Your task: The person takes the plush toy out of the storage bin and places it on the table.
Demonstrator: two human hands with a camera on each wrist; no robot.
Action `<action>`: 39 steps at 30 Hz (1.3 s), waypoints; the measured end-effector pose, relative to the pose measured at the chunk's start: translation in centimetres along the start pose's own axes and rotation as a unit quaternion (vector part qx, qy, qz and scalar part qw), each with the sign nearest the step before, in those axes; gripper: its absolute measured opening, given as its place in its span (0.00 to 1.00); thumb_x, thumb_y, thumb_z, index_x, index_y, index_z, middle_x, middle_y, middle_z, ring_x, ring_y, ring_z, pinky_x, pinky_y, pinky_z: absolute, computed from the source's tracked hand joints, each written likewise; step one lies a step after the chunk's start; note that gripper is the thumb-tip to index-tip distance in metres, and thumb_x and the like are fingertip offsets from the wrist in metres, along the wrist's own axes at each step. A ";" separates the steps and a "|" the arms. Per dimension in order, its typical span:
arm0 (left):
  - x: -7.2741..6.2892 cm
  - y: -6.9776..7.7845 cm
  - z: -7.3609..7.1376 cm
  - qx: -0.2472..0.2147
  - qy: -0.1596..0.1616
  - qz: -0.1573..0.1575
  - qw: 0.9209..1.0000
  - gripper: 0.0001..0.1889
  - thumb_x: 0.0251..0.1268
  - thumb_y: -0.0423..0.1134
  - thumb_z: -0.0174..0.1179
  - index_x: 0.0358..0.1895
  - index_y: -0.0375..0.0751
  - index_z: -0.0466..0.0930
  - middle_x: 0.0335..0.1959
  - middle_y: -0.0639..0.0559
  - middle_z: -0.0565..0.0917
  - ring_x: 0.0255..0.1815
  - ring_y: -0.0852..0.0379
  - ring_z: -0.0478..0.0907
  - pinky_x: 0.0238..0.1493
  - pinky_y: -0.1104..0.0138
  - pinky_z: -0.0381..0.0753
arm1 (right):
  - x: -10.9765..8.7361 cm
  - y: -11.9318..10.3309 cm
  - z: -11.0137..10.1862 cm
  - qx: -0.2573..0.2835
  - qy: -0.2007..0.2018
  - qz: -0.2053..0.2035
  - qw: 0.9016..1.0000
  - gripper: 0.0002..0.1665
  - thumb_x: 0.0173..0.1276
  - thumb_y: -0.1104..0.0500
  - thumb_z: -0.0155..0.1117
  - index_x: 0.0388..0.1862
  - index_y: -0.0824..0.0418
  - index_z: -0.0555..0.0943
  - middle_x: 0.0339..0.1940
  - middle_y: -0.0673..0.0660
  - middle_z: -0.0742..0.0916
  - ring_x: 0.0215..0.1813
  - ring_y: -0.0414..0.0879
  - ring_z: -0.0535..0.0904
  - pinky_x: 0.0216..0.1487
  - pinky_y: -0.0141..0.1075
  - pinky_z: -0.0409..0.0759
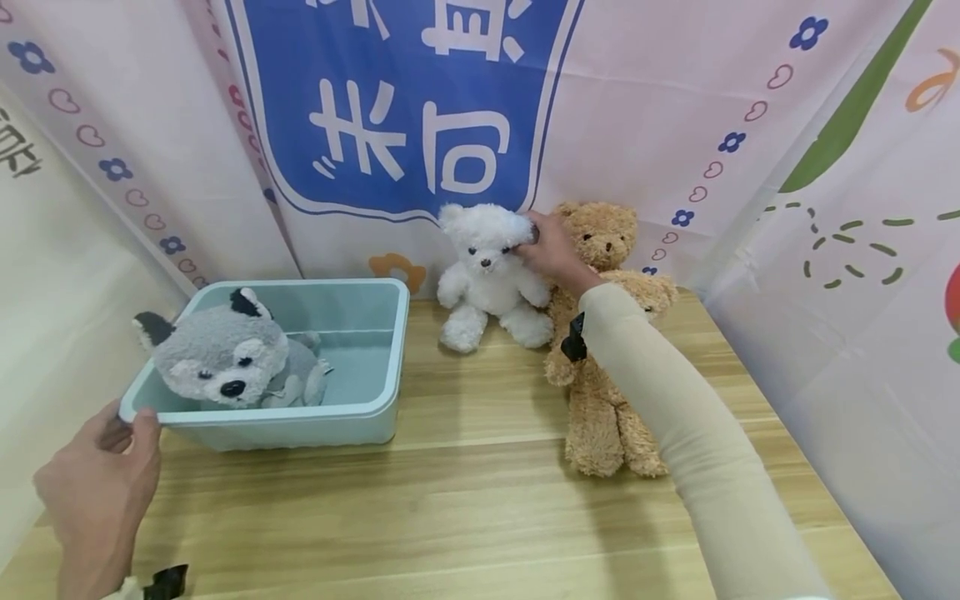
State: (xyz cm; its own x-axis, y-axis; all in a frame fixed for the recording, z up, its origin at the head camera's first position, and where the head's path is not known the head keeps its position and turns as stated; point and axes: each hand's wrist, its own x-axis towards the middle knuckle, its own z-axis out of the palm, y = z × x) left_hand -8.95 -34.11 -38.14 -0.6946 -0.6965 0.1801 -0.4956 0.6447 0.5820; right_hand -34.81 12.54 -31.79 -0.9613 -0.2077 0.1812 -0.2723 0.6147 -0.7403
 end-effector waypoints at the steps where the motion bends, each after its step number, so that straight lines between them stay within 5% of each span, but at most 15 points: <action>1: 0.0 -0.1 0.0 0.000 0.002 0.001 1.000 0.29 0.70 0.50 0.44 0.69 0.40 0.71 0.56 0.34 0.81 0.58 0.33 0.78 0.42 0.65 0.77 | 0.0 0.0 0.1 -0.005 -0.006 -0.001 1.000 0.28 0.66 0.63 0.66 0.65 0.57 0.75 0.64 0.59 0.81 0.65 0.54 0.76 0.66 0.48 0.74; 4: -0.2 -0.3 0.1 -0.006 0.005 0.001 1.000 0.29 0.70 0.51 0.45 0.69 0.41 0.71 0.56 0.35 0.81 0.58 0.34 0.79 0.43 0.68 0.77 | 0.0 0.0 0.5 -0.028 -0.017 -0.008 0.999 0.29 0.65 0.62 0.67 0.66 0.56 0.75 0.64 0.58 0.81 0.66 0.54 0.76 0.66 0.48 0.74; 7: -0.3 -0.5 0.1 -0.017 0.012 0.003 1.000 0.28 0.69 0.52 0.46 0.68 0.42 0.72 0.56 0.37 0.82 0.47 0.68 0.85 0.45 0.74 0.76 | 0.0 -0.1 0.9 -0.045 -0.016 -0.015 0.999 0.29 0.65 0.62 0.67 0.66 0.55 0.75 0.64 0.58 0.81 0.66 0.54 0.76 0.67 0.48 0.73; 9: -0.3 -0.6 0.1 -0.025 0.019 0.012 0.999 0.28 0.69 0.52 0.47 0.67 0.42 0.73 0.55 0.37 0.82 0.33 0.90 0.72 0.37 0.82 0.67 | 0.0 -0.2 1.0 -0.047 -0.013 -0.015 0.999 0.28 0.66 0.62 0.66 0.66 0.55 0.75 0.65 0.58 0.81 0.67 0.54 0.75 0.68 0.48 0.72; 12: -0.3 -0.7 0.2 -0.037 0.029 0.027 0.999 0.28 0.68 0.52 0.49 0.66 0.41 0.75 0.53 0.36 0.83 0.22 0.96 0.47 0.29 0.85 0.53 | 0.0 -0.2 1.2 -0.042 -0.011 -0.013 0.999 0.28 0.68 0.63 0.64 0.67 0.56 0.73 0.66 0.58 0.79 0.69 0.54 0.73 0.71 0.48 0.69; 15: -0.4 -0.7 0.1 -0.025 0.021 0.021 0.999 0.28 0.68 0.52 0.48 0.66 0.41 0.74 0.53 0.36 0.83 0.24 0.94 0.53 0.28 0.83 0.55 | 0.0 -0.1 1.3 -0.035 -0.014 -0.006 0.999 0.30 0.70 0.62 0.61 0.70 0.55 0.69 0.70 0.58 0.76 0.73 0.54 0.69 0.73 0.49 0.66; 17: -0.3 -0.6 0.1 -0.015 0.014 0.015 1.000 0.29 0.69 0.52 0.47 0.67 0.41 0.73 0.54 0.36 0.83 0.31 0.86 0.73 0.29 0.80 0.57 | 0.0 -0.1 1.3 -0.028 -0.015 -0.001 1.000 0.32 0.71 0.61 0.60 0.73 0.55 0.65 0.72 0.59 0.74 0.74 0.55 0.67 0.74 0.48 0.65; 19: -0.3 -0.5 0.1 -0.003 0.007 0.008 1.000 0.29 0.69 0.52 0.46 0.68 0.41 0.72 0.54 0.36 0.83 0.42 0.65 0.86 0.32 0.77 0.65 | -0.1 -0.1 1.3 -0.020 -0.016 0.006 1.000 0.35 0.72 0.60 0.59 0.75 0.55 0.61 0.75 0.59 0.70 0.75 0.54 0.66 0.74 0.48 0.65; 22: -0.2 -0.4 0.2 0.000 0.003 0.005 1.000 0.29 0.70 0.51 0.45 0.69 0.40 0.71 0.56 0.34 0.81 0.57 0.35 0.80 0.42 0.66 0.77 | -0.1 -0.2 1.2 -0.006 -0.015 0.016 1.000 0.38 0.73 0.59 0.57 0.78 0.54 0.56 0.77 0.59 0.66 0.65 0.55 0.73 0.67 0.47 0.72; 24: -0.1 -0.2 0.1 -0.001 0.004 0.005 1.000 0.29 0.70 0.51 0.44 0.69 0.40 0.70 0.56 0.34 0.81 0.58 0.34 0.79 0.52 0.53 0.78 | -0.1 -0.3 1.1 -0.006 -0.010 0.022 1.000 0.40 0.73 0.59 0.57 0.80 0.52 0.54 0.79 0.58 0.64 0.56 0.54 0.76 0.62 0.46 0.75; 28: 0.1 0.0 0.0 -0.001 0.013 0.013 1.000 0.29 0.70 0.51 0.45 0.68 0.40 0.72 0.55 0.35 0.82 0.57 0.35 0.80 0.52 0.57 0.78 | -0.1 -0.7 0.9 -0.010 0.002 0.021 1.000 0.43 0.72 0.59 0.58 0.80 0.50 0.52 0.80 0.57 0.62 0.51 0.56 0.75 0.60 0.46 0.75; 31: 0.2 0.1 0.0 -0.002 0.013 0.011 1.000 0.28 0.70 0.51 0.45 0.68 0.41 0.72 0.55 0.35 0.82 0.58 0.35 0.80 0.53 0.57 0.78 | -0.1 -1.0 0.8 -0.020 0.011 0.014 1.000 0.43 0.71 0.59 0.59 0.80 0.51 0.52 0.80 0.58 0.62 0.62 0.55 0.71 0.68 0.47 0.69; 35: 0.1 0.2 0.1 -0.009 0.003 0.003 1.000 0.29 0.70 0.50 0.43 0.69 0.39 0.70 0.56 0.32 0.80 0.60 0.32 0.77 0.61 0.43 0.72 | -0.3 -1.5 0.9 -0.051 0.029 0.009 0.998 0.44 0.69 0.57 0.60 0.80 0.51 0.53 0.79 0.59 0.62 0.74 0.55 0.64 0.74 0.49 0.63; 39: 0.0 0.2 0.1 -0.010 0.001 0.001 1.000 0.29 0.71 0.49 0.43 0.69 0.39 0.69 0.56 0.32 0.80 0.60 0.31 0.77 0.62 0.43 0.71 | -0.4 -2.4 1.4 -0.098 0.075 -0.002 0.992 0.43 0.69 0.56 0.59 0.80 0.51 0.54 0.79 0.59 0.61 0.78 0.55 0.59 0.75 0.50 0.62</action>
State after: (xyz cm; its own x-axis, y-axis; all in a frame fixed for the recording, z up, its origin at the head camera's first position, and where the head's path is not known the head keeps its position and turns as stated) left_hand -9.12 -33.95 -38.11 -0.6950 -0.6954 0.1827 -0.4836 0.6401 0.5970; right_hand -33.73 10.10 -31.03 -0.9513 -0.1037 0.2902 -0.2655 0.7536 -0.6013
